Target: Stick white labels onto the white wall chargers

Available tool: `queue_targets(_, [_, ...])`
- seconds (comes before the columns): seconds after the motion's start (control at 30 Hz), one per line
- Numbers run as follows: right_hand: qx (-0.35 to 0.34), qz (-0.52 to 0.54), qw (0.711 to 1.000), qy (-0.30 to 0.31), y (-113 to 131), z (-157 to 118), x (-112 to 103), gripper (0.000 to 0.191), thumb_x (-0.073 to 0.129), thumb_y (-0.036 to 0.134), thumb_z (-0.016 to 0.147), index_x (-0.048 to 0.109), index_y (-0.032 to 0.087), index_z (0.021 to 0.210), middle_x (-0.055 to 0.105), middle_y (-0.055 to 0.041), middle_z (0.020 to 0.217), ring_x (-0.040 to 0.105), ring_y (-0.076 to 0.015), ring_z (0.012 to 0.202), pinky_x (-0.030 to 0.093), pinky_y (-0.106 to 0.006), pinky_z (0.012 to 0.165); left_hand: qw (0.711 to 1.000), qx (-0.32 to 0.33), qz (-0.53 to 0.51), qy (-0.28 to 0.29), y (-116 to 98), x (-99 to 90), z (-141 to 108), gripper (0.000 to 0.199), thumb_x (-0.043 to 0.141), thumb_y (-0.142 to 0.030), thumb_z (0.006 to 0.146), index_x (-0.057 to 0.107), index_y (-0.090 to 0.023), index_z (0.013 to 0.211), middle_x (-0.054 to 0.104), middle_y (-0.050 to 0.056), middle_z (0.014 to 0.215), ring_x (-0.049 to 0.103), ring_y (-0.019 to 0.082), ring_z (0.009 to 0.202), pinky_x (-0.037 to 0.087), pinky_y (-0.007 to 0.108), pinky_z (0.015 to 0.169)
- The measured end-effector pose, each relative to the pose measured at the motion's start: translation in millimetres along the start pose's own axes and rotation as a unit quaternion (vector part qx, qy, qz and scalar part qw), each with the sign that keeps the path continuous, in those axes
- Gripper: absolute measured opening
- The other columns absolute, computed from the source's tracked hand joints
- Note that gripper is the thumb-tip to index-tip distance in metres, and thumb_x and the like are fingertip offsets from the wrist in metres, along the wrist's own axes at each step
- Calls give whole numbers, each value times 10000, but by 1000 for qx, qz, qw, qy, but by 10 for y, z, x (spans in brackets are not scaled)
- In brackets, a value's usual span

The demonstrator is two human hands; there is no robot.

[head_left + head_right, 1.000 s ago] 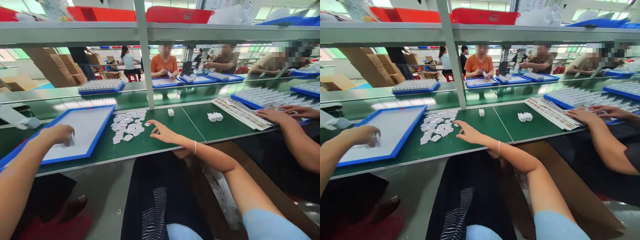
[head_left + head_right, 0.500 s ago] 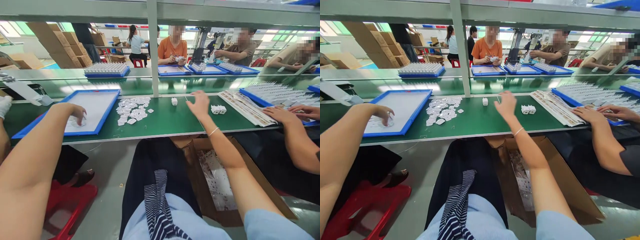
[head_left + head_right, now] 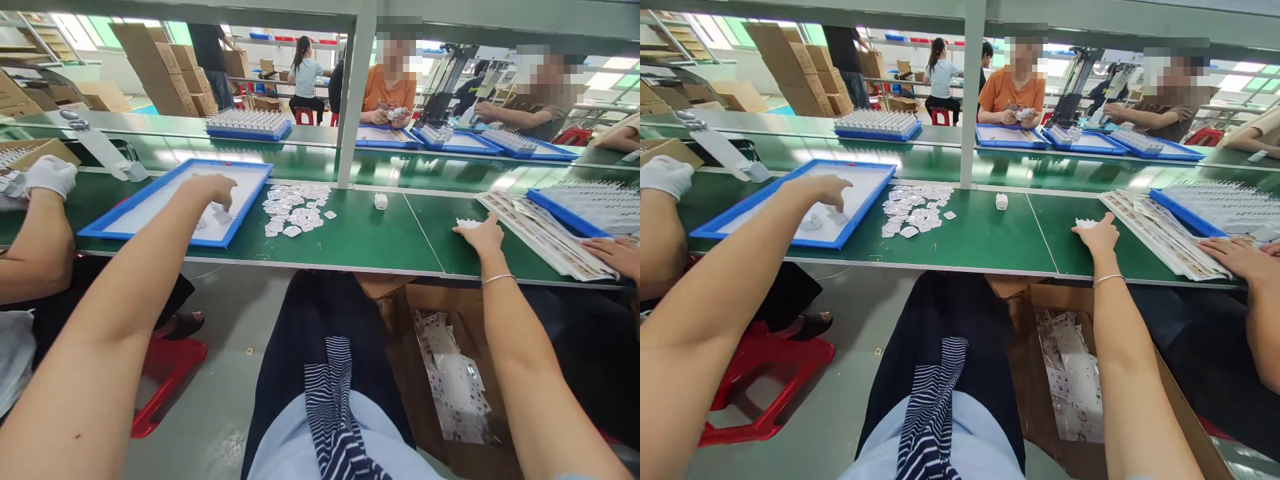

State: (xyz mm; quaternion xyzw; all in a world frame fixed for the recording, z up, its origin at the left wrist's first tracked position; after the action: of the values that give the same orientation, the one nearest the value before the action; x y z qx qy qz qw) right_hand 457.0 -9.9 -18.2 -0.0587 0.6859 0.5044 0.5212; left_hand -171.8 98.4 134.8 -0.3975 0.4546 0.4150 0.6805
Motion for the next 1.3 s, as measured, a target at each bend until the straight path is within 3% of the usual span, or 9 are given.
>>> queue_targets(0.1, [-80,19,994,68,534,-202,185,1004,822,369,737,319,26,1535,459,-386,1407,491,-449,1319,385,-506,1056,998,29,15,47,-504,280,-64,712,842,-286,734,565,-11,1330,573,226,1401,521,332,1323,354,503,1164])
queue_targets(0.2, [-180,42,970,158,1351,-678,576,1158,932,388,572,344,190,1550,608,-203,1301,626,-350,1147,495,-425,968,979,196,-29,36,-1473,570,-266,940,842,-358,721,395,-141,1520,463,202,1523,448,376,1402,326,520,1186])
queue_targets(0.33, [-359,86,864,342,2582,-1653,1181,1258,914,329,567,201,203,1596,689,-66,924,673,-269,742,562,-418,726,965,241,-95,31,-2043,986,-440,1072,902,-375,629,366,-160,1533,410,229,1558,468,436,1382,413,540,1105])
queue_targets(0.6, [-415,153,722,532,3454,-2370,1814,1331,924,448,652,81,158,1640,734,-50,890,704,-228,725,593,-352,694,956,98,-266,-77,-1142,950,-681,487,643,-203,861,606,-169,1345,698,119,1270,679,269,1144,533,339,934])
queue_targets(0.7, [-407,164,686,581,3634,-2378,2065,948,744,574,857,295,219,1612,744,-59,938,705,-207,714,603,-349,697,927,-6,-360,-99,-767,901,-907,396,740,-304,835,696,-209,1217,738,72,1193,700,248,1069,544,337,923])
queue_targets(0.8, [-461,103,712,520,3870,-2210,2360,445,536,426,1022,598,229,1415,723,-86,1023,692,-211,806,591,-366,748,821,-176,-531,-114,-362,1021,-1173,495,879,-375,692,721,-177,1117,767,73,1065,723,253,954,593,367,857])
queue_targets(0.93, [-512,49,737,438,4076,-2035,2761,308,707,118,844,769,173,1141,643,-126,1098,627,-275,998,517,-450,945,669,-288,-679,-94,-189,1227,-1455,545,922,-340,637,716,-140,1100,760,110,1090,745,266,950,636,380,835])
queue_targets(1.07, [-537,35,718,442,4101,-2069,2953,297,785,101,737,801,186,1020,607,-112,997,572,-315,1065,467,-496,984,652,-303,-693,-66,-164,1290,-1540,521,936,-295,618,738,-130,1071,765,117,1067,748,265,969,640,351,841])
queue_targets(1.3, [-509,92,717,467,4006,-1965,2725,101,736,226,758,749,162,835,674,-62,904,602,-230,899,470,-376,845,650,-296,-697,-67,-200,1342,-1422,475,935,-285,613,748,-147,1027,764,101,1057,744,270,952,642,371,808])
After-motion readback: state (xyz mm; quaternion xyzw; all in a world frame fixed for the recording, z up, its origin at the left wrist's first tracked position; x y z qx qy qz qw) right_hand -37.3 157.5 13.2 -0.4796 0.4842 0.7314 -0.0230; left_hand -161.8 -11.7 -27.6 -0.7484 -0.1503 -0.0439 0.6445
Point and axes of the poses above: each hand's wrist, its own z-axis towards the middle knuckle, its own x-axis out of the palm, y = z × x, the point moved 10 cm from there along z, towards the middle knuckle
